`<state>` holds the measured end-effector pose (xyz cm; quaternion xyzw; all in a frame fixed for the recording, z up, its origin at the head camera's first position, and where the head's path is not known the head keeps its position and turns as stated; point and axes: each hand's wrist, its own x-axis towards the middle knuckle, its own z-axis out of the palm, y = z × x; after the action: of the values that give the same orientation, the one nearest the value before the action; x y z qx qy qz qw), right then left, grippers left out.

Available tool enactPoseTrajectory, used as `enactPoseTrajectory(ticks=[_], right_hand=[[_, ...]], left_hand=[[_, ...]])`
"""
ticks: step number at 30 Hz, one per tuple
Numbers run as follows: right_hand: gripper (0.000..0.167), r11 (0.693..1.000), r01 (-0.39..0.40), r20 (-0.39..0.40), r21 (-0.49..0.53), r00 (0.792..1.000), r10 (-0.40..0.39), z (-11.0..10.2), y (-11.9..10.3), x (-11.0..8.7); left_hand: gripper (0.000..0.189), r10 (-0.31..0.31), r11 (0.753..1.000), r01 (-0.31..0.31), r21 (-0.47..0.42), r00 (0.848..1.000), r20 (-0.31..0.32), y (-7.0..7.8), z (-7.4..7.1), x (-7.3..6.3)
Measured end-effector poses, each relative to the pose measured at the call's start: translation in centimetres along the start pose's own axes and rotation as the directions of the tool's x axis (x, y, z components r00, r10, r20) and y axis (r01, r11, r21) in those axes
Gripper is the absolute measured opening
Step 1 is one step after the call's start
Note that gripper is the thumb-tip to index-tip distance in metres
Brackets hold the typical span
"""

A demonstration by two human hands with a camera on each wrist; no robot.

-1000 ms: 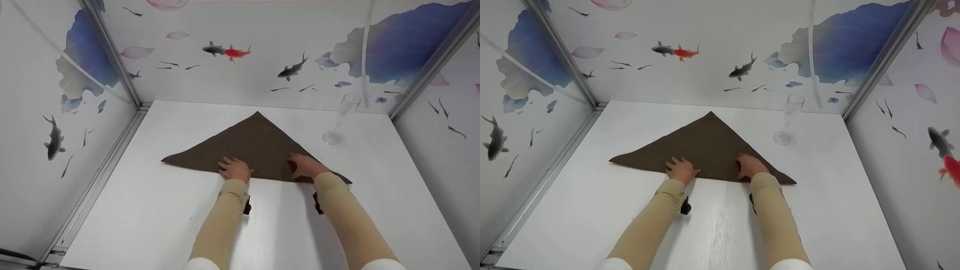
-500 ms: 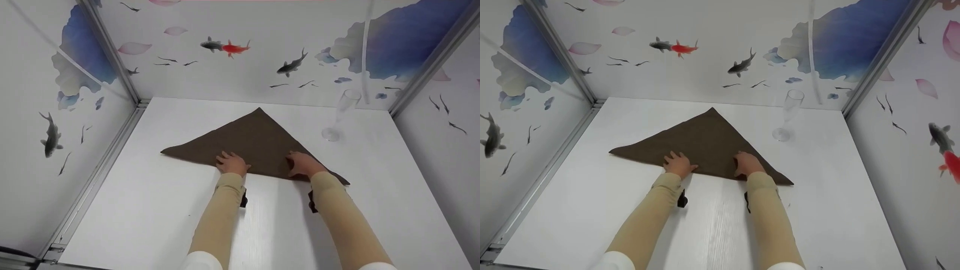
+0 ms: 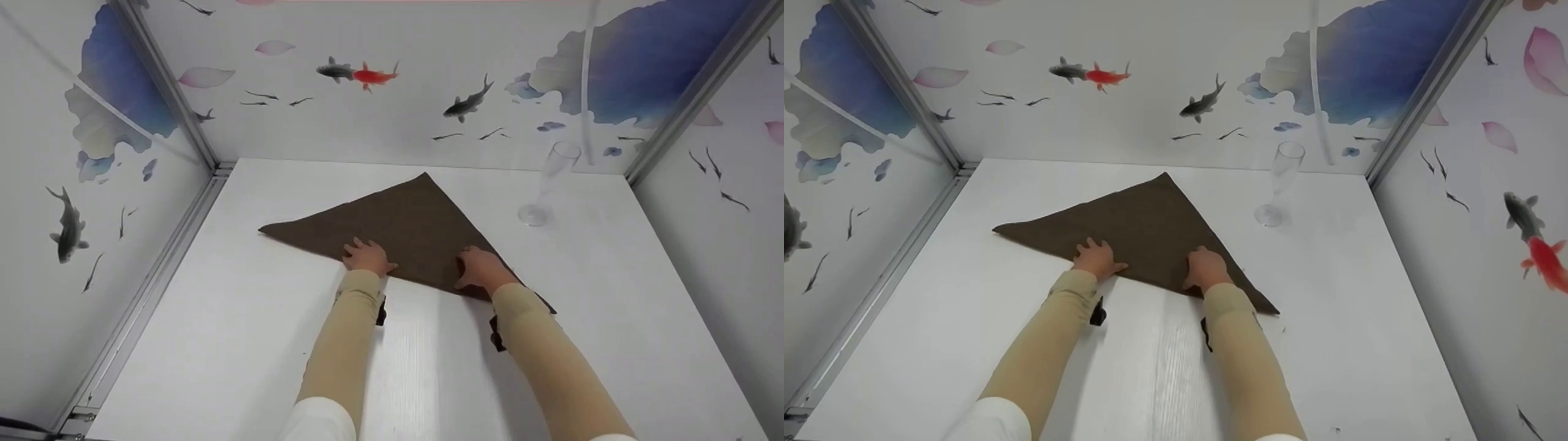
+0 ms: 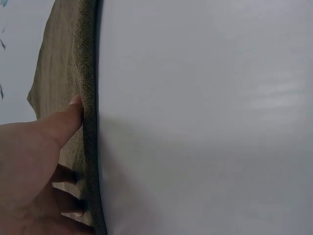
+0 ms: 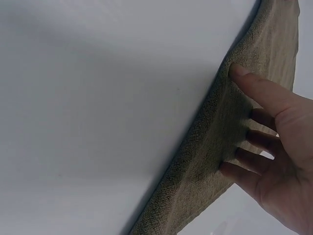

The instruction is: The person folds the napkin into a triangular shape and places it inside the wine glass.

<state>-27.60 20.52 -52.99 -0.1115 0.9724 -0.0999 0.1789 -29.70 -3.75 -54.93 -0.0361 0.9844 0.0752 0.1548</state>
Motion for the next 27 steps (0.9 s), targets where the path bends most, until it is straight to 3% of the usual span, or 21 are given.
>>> enactPoseTrajectory(ticks=[12,21,27], right_hand=[[0.057,1.000,-0.026,-0.060,-0.007,0.998,0.026,0.6,-1.6,-0.3],[0.063,0.998,-0.052,-0.065,-0.022,0.997,0.050,0.9,-2.6,-0.2],[0.067,0.998,-0.068,-0.088,-0.006,0.994,0.068,1.0,-2.3,-0.2]], left_hand=[[0.088,0.070,0.996,-0.070,0.055,0.998,-0.001,-1.0,-1.1,1.2],[0.090,0.096,0.993,-0.094,0.076,0.995,-0.024,-1.9,-0.5,2.9],[0.091,0.140,0.988,-0.133,0.073,0.985,-0.100,-2.1,0.8,3.9]])
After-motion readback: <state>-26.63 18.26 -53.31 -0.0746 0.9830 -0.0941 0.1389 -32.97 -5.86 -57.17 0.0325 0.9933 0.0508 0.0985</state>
